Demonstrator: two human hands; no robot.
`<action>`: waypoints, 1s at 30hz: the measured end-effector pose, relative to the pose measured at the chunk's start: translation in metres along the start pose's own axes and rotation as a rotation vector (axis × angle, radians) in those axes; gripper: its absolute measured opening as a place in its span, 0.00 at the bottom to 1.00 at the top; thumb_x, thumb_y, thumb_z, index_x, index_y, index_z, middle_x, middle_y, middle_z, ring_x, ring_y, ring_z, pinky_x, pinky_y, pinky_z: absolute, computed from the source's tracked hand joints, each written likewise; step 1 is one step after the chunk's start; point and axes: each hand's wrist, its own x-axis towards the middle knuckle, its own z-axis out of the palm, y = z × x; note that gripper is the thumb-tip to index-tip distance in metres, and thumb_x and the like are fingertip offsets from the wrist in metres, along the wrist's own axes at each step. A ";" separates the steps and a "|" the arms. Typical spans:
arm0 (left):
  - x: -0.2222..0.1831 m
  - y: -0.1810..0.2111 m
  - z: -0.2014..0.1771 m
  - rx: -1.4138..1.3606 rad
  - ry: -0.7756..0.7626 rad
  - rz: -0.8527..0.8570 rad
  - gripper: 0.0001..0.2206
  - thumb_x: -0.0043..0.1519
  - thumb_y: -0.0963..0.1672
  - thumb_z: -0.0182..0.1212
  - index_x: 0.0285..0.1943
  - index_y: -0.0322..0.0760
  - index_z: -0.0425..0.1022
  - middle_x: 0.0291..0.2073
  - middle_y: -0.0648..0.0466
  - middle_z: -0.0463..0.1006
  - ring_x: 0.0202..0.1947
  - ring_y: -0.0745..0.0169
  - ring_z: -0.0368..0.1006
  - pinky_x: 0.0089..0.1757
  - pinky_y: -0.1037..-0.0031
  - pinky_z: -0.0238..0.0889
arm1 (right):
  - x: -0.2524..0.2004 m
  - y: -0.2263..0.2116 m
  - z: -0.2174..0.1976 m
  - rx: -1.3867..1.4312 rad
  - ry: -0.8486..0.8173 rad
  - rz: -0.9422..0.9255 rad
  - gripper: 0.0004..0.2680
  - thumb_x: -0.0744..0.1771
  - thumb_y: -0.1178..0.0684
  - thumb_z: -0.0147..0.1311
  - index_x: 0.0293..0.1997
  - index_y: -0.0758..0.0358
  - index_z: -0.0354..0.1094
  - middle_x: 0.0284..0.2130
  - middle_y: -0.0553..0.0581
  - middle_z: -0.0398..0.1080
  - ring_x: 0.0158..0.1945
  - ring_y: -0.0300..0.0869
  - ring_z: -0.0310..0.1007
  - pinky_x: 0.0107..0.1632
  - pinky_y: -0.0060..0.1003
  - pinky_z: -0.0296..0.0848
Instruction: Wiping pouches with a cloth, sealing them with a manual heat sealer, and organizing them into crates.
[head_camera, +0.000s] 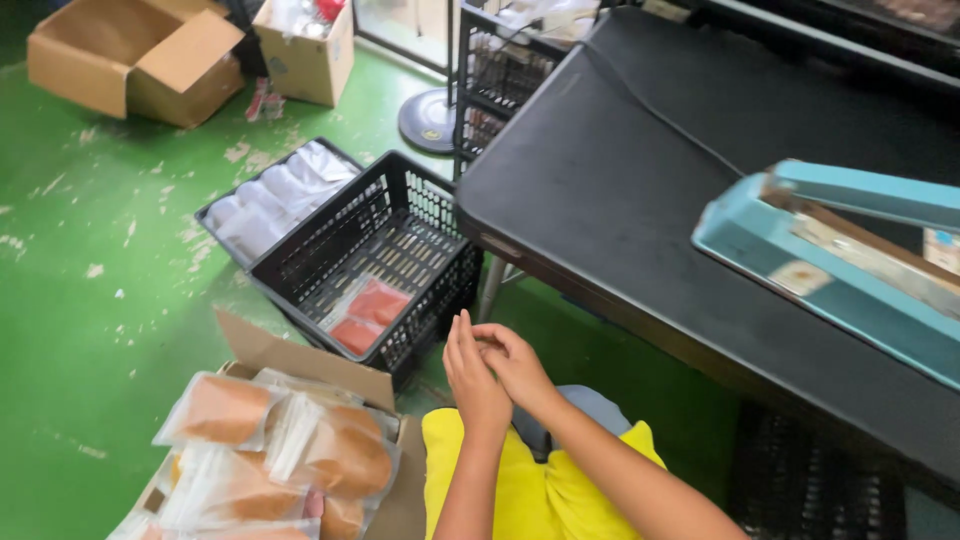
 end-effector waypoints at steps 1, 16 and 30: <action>-0.002 0.017 -0.001 0.000 0.019 0.062 0.37 0.55 0.36 0.55 0.78 0.39 0.52 0.70 0.41 0.58 0.67 0.35 0.56 0.63 0.50 0.52 | -0.013 -0.016 -0.011 -0.102 0.008 -0.155 0.15 0.64 0.60 0.51 0.57 0.59 0.74 0.51 0.61 0.74 0.56 0.50 0.75 0.56 0.46 0.74; 0.002 0.224 0.030 0.079 0.082 0.613 0.32 0.55 0.42 0.61 0.74 0.42 0.64 0.69 0.42 0.63 0.66 0.36 0.63 0.58 0.52 0.59 | -0.111 -0.183 -0.190 -0.769 0.377 -0.996 0.07 0.66 0.60 0.55 0.48 0.63 0.73 0.48 0.59 0.73 0.55 0.55 0.74 0.57 0.48 0.72; -0.048 0.287 0.108 -0.078 -0.138 0.817 0.36 0.51 0.44 0.65 0.73 0.41 0.64 0.66 0.43 0.65 0.64 0.41 0.66 0.59 0.55 0.61 | -0.197 -0.163 -0.309 -0.751 0.691 -0.808 0.07 0.67 0.60 0.56 0.47 0.58 0.76 0.45 0.55 0.76 0.54 0.51 0.75 0.56 0.46 0.72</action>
